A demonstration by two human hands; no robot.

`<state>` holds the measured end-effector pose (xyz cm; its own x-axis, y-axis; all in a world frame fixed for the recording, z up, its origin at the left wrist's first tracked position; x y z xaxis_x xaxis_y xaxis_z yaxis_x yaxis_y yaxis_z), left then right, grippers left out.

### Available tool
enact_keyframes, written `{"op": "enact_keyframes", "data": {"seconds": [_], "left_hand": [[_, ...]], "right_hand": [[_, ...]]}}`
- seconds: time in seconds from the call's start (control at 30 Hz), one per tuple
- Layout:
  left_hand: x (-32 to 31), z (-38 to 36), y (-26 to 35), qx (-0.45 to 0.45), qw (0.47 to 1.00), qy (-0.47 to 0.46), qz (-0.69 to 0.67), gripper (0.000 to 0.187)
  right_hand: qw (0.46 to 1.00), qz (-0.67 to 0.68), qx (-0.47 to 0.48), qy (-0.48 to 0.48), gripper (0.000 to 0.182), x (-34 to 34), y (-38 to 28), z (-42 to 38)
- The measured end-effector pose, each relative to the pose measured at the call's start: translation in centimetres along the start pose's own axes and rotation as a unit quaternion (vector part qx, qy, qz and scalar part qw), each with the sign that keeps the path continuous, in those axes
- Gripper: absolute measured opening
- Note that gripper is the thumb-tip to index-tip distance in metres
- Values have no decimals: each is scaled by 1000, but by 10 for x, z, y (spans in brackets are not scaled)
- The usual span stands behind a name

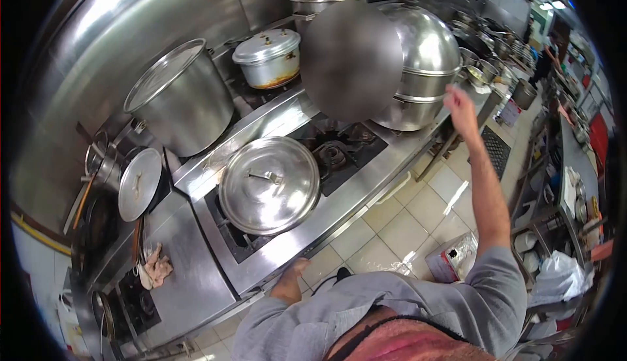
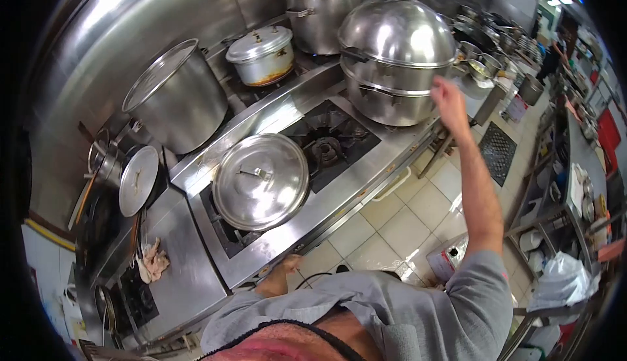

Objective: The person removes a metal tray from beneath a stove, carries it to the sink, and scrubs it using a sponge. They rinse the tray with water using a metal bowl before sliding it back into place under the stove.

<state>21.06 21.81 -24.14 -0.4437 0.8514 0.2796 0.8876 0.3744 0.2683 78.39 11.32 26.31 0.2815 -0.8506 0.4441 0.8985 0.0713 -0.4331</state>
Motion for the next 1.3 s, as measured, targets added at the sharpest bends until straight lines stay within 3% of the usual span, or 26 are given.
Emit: {"op": "enact_keyframes", "data": {"seconds": [0.07, 0.17, 0.2, 0.23, 0.27, 0.3, 0.33, 0.37, 0.4, 0.43, 0.57, 0.67, 0.7, 0.87, 0.93, 1.07, 1.13, 1.2, 1.3], "left_hand": [[7, 8, -6, 23, 998, -27, -51, 54], [20, -24, -12, 14, 998, 20, -52, 57], [20, -36, -21, 13, 997, 43, -62, 58], [17, -49, -33, 15, 994, 67, -82, 59], [15, -50, -46, 59, 990, 73, -108, 61], [6, -66, -59, 77, 977, 83, -183, 61], [1, -94, -61, 32, 967, 142, -211, 55], [-2, -125, -56, -11, 952, 205, -225, 50], [-8, -132, -66, 2, 943, 244, -228, 48], [-20, -137, -79, 33, 934, 271, -232, 46], [-70, -155, -136, 114, 882, 341, -304, 40], [-110, -204, -151, 154, 821, 398, -379, 47], [-118, -210, -160, 166, 815, 401, -384, 42], [-170, -257, -184, 225, 786, 426, -387, 40], [-192, -255, -204, 264, 806, 420, -323, 43], [-240, -232, -250, 297, 779, 398, -383, 46], [-248, -256, -245, 311, 747, 423, -407, 50], [-250, -233, -273, 300, 750, 432, -401, 48], [-229, -261, -268, 262, 750, 452, -406, 50]], "right_hand": [[997, -66, 40, -8, 28, -2, -15, 72], [987, -106, 124, -1, 32, -10, -9, 169], [985, -103, 136, -34, 37, -16, -8, 197], [965, -198, 146, -93, 41, -21, -1, 228], [962, -205, 157, -89, 42, -29, 4, 250], [947, -212, 205, -128, 40, -44, 55, 290], [929, -215, 252, -166, 38, -58, 106, 330], [834, -317, 425, -155, 34, -69, 149, 358], [791, -468, 287, -269, 36, -75, 148, 367], [779, -498, 251, -286, 36, -72, 156, 365], [874, -357, 232, -232, 35, -96, 168, 364], [912, -260, 237, -213, 35, -116, 148, 357], [917, -234, 244, -211, 35, -125, 137, 355], [929, -126, 275, -213, 36, -170, 80, 348], [930, -96, 283, -216, 36, -181, 59, 341], [924, -44, 310, -221, 37, -217, 1, 330], [921, -22, 318, -224, 37, -236, -29, 323], [920, -10, 321, -224, 38, -249, -55, 317], [921, -3, 321, -219, 39, -258, -91, 310]]}}
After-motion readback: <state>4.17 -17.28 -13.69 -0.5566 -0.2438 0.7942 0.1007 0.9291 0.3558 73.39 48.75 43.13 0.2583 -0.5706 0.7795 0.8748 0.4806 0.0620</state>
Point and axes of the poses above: each hand's wrist, its own z-axis towards the middle knuckle, its own x-axis out of the back of the hand, y = z × x, the point moved 3 cm from there along z, towards the middle knuckle, and after that the axes turned 12 degrees about x, right-handed, at the moved point
